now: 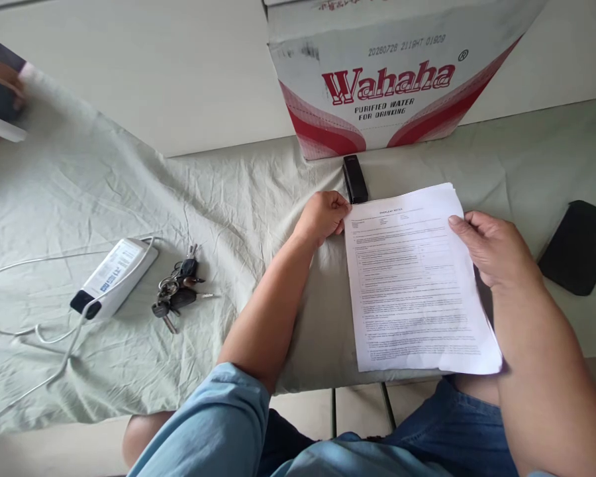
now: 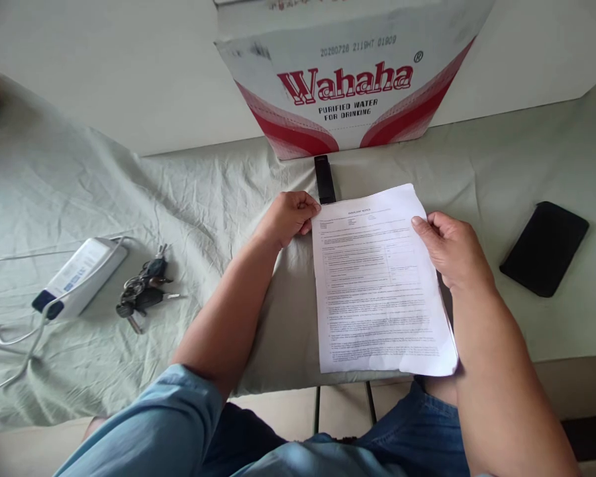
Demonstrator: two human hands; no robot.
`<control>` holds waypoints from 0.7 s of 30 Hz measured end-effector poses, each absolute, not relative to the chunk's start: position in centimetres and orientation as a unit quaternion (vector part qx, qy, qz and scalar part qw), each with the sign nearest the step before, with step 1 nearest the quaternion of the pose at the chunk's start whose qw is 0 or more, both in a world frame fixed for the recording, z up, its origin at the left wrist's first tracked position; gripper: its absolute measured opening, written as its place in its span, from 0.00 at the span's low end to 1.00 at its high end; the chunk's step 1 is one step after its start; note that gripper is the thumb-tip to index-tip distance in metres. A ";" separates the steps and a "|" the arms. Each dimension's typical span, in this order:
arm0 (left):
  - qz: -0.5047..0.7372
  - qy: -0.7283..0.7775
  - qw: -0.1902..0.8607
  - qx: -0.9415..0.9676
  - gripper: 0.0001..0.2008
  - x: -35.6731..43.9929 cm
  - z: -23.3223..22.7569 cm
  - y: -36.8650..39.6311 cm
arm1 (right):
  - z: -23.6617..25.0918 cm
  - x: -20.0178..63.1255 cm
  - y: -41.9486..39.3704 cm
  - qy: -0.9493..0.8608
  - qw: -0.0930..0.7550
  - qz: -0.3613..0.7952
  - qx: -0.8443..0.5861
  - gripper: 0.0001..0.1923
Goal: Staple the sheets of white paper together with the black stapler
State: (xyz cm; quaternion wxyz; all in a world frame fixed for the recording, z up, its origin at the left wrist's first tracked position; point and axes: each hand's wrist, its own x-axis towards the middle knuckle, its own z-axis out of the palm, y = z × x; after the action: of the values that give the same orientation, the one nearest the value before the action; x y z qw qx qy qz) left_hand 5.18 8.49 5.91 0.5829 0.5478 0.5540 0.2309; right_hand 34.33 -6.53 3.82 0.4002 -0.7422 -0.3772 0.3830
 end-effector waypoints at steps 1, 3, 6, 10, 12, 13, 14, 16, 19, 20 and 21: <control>0.230 0.558 0.583 0.544 0.21 5.2 5.9 8.5 | 4.3 34.1 -6.6 -0.357 0.405 0.398 -0.741 0.40; 0.227 0.566 0.584 0.536 0.21 5.2 5.9 8.6 | 5.3 34.1 -6.8 -0.324 0.407 0.428 -0.739 0.41; 0.224 0.574 0.582 0.531 0.21 5.1 6.1 8.6 | 6.1 34.9 -7.4 -0.319 0.368 0.457 -0.744 0.40; 0.193 0.591 0.575 0.532 0.22 5.0 6.8 8.4 | 6.2 35.7 -7.7 -0.326 0.308 0.469 -0.761 0.39; 0.187 0.600 0.570 0.529 0.23 5.1 7.0 8.3 | 6.1 35.5 -7.6 -0.315 0.324 0.451 -0.769 0.39; 0.188 0.601 0.568 0.529 0.24 5.2 7.0 8.3 | 6.0 35.2 -7.4 -0.309 0.342 0.437 -0.772 0.38; 0.192 0.601 0.566 0.530 0.24 5.3 7.0 8.3 | 5.9 35.0 -7.3 -0.302 0.363 0.421 -0.774 0.38; 0.206 0.596 0.561 0.537 0.24 5.4 6.7 8.3 | 5.5 34.5 -7.0 -0.292 0.402 0.390 -0.775 0.37; 0.243 0.577 0.548 0.555 0.21 5.4 6.1 8.4 | 5.0 34.1 -6.7 -0.290 0.429 0.369 -0.772 0.35; 0.254 0.570 0.546 0.559 0.20 5.3 5.9 8.4 | 4.9 34.0 -6.6 -0.293 0.432 0.365 -0.771 0.34; 0.260 0.564 0.545 0.563 0.19 5.3 5.7 8.4 | 4.8 33.9 -6.6 -0.297 0.435 0.360 -0.770 0.34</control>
State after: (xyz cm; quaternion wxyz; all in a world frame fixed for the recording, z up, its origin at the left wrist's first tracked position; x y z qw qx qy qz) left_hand 5.31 8.40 5.72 0.5449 0.5631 0.5644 0.2599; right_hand 33.92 -6.60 4.77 0.4351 -0.7700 -0.2970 0.3601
